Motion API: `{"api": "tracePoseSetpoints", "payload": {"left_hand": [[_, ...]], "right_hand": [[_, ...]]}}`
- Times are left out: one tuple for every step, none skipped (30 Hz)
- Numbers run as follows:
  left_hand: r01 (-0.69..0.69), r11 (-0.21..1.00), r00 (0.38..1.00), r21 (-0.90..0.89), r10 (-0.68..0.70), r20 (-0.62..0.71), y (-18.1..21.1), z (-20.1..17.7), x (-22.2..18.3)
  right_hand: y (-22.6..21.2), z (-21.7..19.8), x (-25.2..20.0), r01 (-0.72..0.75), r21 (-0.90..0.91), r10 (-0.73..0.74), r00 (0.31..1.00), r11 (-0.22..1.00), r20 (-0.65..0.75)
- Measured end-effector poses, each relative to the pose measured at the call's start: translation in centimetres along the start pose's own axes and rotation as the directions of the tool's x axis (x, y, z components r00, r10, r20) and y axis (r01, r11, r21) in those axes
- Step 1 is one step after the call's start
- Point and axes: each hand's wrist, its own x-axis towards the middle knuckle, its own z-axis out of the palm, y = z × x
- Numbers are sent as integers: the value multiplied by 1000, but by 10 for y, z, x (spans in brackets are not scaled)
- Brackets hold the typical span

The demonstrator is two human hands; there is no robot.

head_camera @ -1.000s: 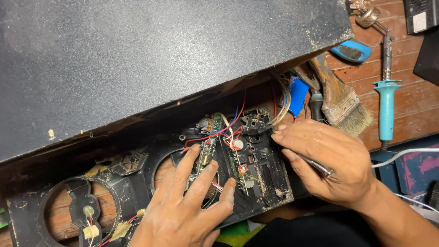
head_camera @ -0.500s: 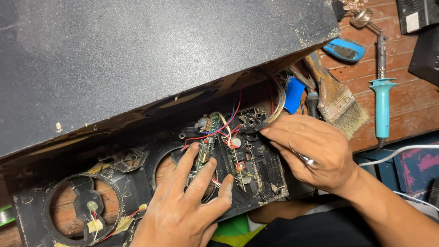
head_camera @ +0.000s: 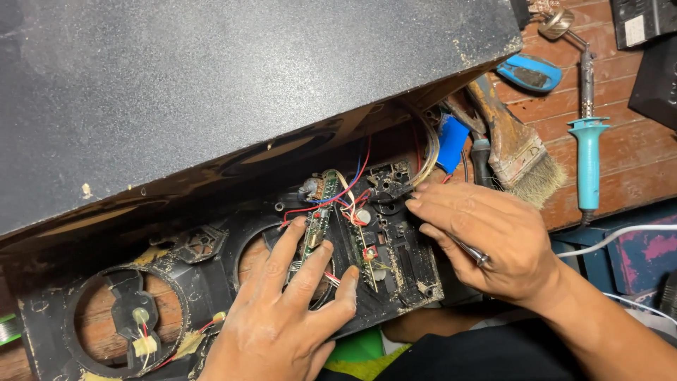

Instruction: Cleaning the internal circuit board and chassis of a speaker using a brush and a small probe tool

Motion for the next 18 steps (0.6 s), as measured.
{"api": "tracePoseSetpoints", "payload": {"left_hand": [[10, 1000, 1000, 22, -11, 12, 0, -1, -1], [14, 1000, 1000, 23, -14, 12, 0, 0, -2], [11, 1000, 1000, 16, -12, 6, -1, 0, -3], [6, 1000, 1000, 7, -6, -1, -1, 2, -3], [5, 1000, 1000, 6, -5, -1, -1, 1, -2], [12, 1000, 1000, -2, -12, -5, -1, 0, -1], [19, 1000, 1000, -11, -19, -9, 0, -1, 0], [20, 1000, 1000, -12, -20, -9, -1, 0, -1], [9, 1000, 1000, -10, -9, -5, -1, 1, -1], [-1, 1000, 1000, -7, 1, -2, -2, 1, -2], [-1, 1000, 1000, -6, 1, -2, -2, 1, -1], [3, 1000, 1000, -6, -3, -10, -2, 1, -1], [6, 1000, 1000, -5, -6, -18, -3, 0, -1], [7, 1000, 1000, -4, -7, -17, -3, 1, -1], [2, 1000, 1000, -26, -3, -23, -4, 1, -1], [-2, 999, 1000, -49, 1, -29, -5, 2, -1], [0, 999, 1000, -49, -2, -29, -5, 2, -2], [-4, 999, 1000, -47, 3, -30, -6, 2, -2]], "right_hand": [[-1, -1, -3, -4, -42, 4, 1000, 999, 7], [-3, 0, -1, -2, -39, 2, 1000, 999, 8], [-6, 0, 0, -5, -42, 6, 1000, 999, 9], [-8, 0, 1, -11, -48, 12, 1000, 999, 10], [-8, 0, 3, -12, -48, 13, 1000, 999, 11], [-8, 1, 5, -4, -54, 3, 1000, 999, -3], [-9, 2, 6, 5, -59, -6, 1000, 998, -16], [-8, 3, 8, 5, -60, -6, 1000, 998, -15], [-7, 4, 11, 15, -43, -15, 1000, 999, -9], [-6, 5, 13, 26, -26, -26, 1000, 999, -5], [-6, 4, 14, 26, -26, -26, 1000, 999, -4], [-7, 4, 15, 28, -31, -28, 1000, 999, -2], [-8, 4, 16, 29, -36, -29, 1000, 999, 1], [-9, 4, 14, 30, -35, -30, 1000, 999, 0], [-10, 4, 13, 22, -64, -23, 1000, 998, -12], [-10, 3, 11, 15, -92, -17, 1000, 996, -24], [-9, 4, 11, 16, -91, -19, 1000, 996, -22], [-8, 5, 10, 15, -87, -17, 1000, 996, -22]]}}
